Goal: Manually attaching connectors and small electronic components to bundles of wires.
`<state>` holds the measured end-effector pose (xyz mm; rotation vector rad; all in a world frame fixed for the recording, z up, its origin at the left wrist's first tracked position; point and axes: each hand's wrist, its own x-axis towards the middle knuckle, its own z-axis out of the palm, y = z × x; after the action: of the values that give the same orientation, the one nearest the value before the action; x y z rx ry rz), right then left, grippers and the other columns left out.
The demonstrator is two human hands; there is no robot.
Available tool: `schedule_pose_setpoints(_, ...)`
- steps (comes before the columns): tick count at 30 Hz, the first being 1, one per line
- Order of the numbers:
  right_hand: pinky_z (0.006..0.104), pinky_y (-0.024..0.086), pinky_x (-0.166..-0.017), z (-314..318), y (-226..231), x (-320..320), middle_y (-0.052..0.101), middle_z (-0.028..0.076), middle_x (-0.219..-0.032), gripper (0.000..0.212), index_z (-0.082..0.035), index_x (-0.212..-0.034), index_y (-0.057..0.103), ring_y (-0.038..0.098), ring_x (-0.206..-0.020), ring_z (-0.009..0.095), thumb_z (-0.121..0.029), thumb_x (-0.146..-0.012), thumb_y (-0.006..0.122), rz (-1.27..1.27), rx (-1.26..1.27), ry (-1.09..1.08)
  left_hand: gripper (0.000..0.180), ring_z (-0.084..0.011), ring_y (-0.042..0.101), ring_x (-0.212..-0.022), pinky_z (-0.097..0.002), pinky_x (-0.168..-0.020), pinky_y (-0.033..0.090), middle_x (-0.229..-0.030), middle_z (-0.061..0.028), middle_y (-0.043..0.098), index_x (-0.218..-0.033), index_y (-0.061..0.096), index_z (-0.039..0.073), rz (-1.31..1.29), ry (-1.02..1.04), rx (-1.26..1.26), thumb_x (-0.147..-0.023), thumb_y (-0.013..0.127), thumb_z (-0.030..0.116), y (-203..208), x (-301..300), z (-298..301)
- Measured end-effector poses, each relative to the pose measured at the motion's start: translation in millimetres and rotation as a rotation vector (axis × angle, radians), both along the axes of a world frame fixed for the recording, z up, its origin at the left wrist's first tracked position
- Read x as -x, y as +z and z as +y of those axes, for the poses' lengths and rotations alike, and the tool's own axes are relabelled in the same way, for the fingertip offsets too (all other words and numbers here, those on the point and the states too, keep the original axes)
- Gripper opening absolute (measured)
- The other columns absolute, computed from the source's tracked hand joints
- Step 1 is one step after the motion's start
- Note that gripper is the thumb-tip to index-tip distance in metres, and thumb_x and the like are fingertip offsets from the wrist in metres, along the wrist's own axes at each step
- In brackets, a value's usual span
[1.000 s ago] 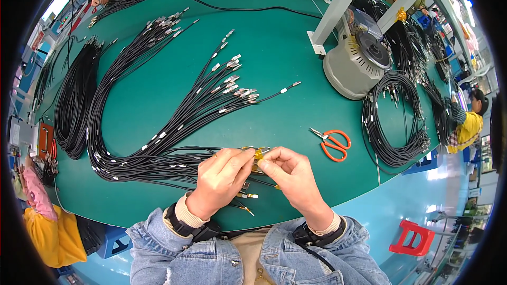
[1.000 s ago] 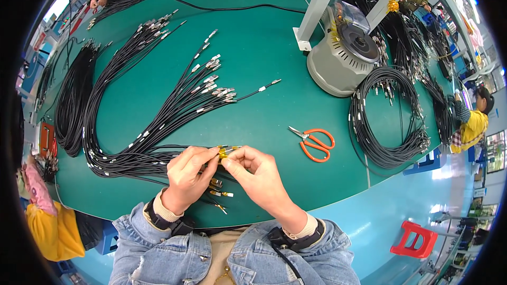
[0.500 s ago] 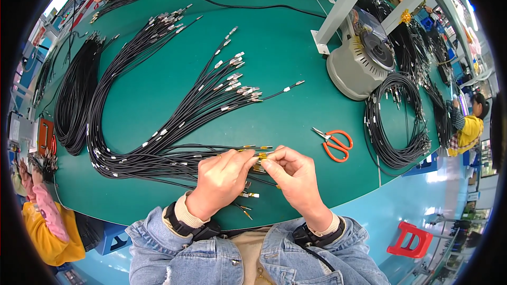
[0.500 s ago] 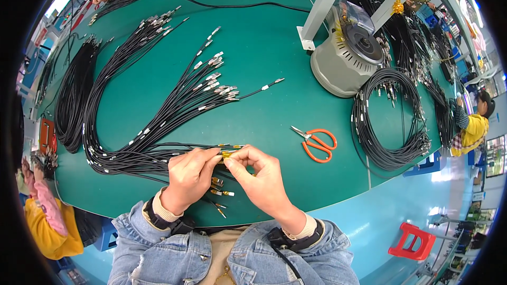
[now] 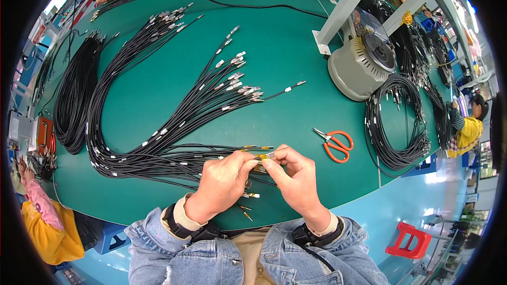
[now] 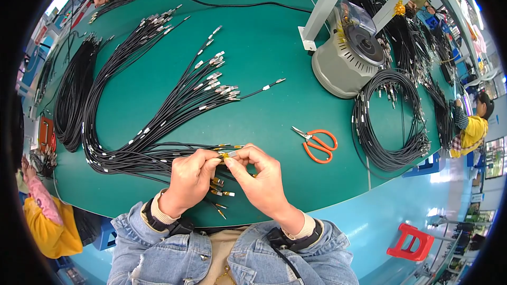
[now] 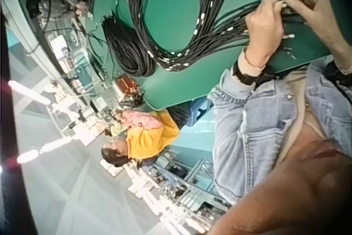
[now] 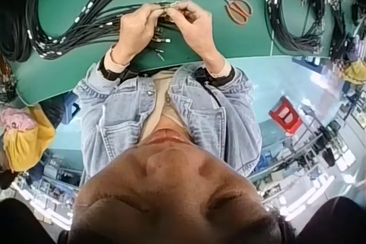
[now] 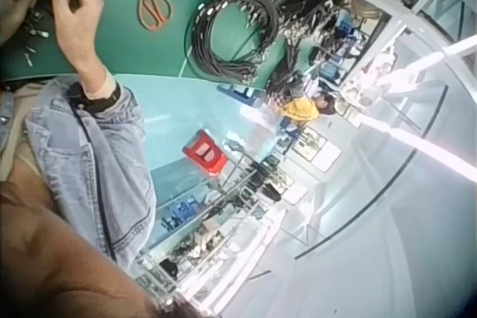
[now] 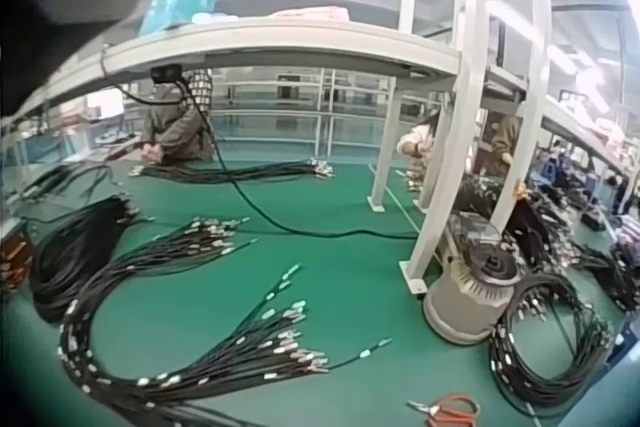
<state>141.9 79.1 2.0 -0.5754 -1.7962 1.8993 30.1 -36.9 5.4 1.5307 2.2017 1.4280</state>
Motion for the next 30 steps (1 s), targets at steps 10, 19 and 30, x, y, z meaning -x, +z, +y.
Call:
schedule_pose_setpoints(10, 0.0219, 0.044, -0.065, 5, 1, 5, 0.056, 0.005, -0.08, 0.004, 0.003, -0.086, 0.059, 0.052, -0.073, 0.009, 0.003, -0.083, 0.061, 0.052, -0.25, 0.075, 0.015, -0.0084, 0.05, -0.043, -0.0228, -0.041, 0.038, -0.052, -0.0025, 0.053, -0.082, 0.057, 0.0, -0.384, -0.176, 0.06, -0.092, 0.052, 0.011, 10, 13, -7)
schedule_pose_setpoints(19, 0.0235, 0.044, -0.064, 11, -1, 11, 0.057, 0.006, -0.084, 0.008, 0.004, -0.092, 0.06, 0.053, -0.073, 0.01, -0.003, -0.087, 0.057, 0.072, 0.018, 0.227, 0.03, -0.0027, 0.033, -0.038, -0.0191, -0.037, 0.025, -0.049, 0.0029, 0.046, -0.082, 0.056, 0.002, -1.177, -0.355, 0.209, -0.098, 0.041, 0.023, 12, 32, -15)
schedule_pose_setpoints(30, 0.0221, 0.043, -0.066, 15, 0, 11, 0.056, 0.003, -0.085, 0.012, 0.002, -0.094, 0.061, 0.051, -0.075, 0.009, -0.008, -0.089, 0.057, 0.066, 0.025, 0.212, 0.028, -0.0019, 0.035, -0.045, -0.0182, -0.041, 0.025, -0.056, 0.0046, 0.047, -0.084, 0.056, 0.002, -1.187, -0.285, 0.131, -0.097, 0.044, 0.024, 17, 21, -5)
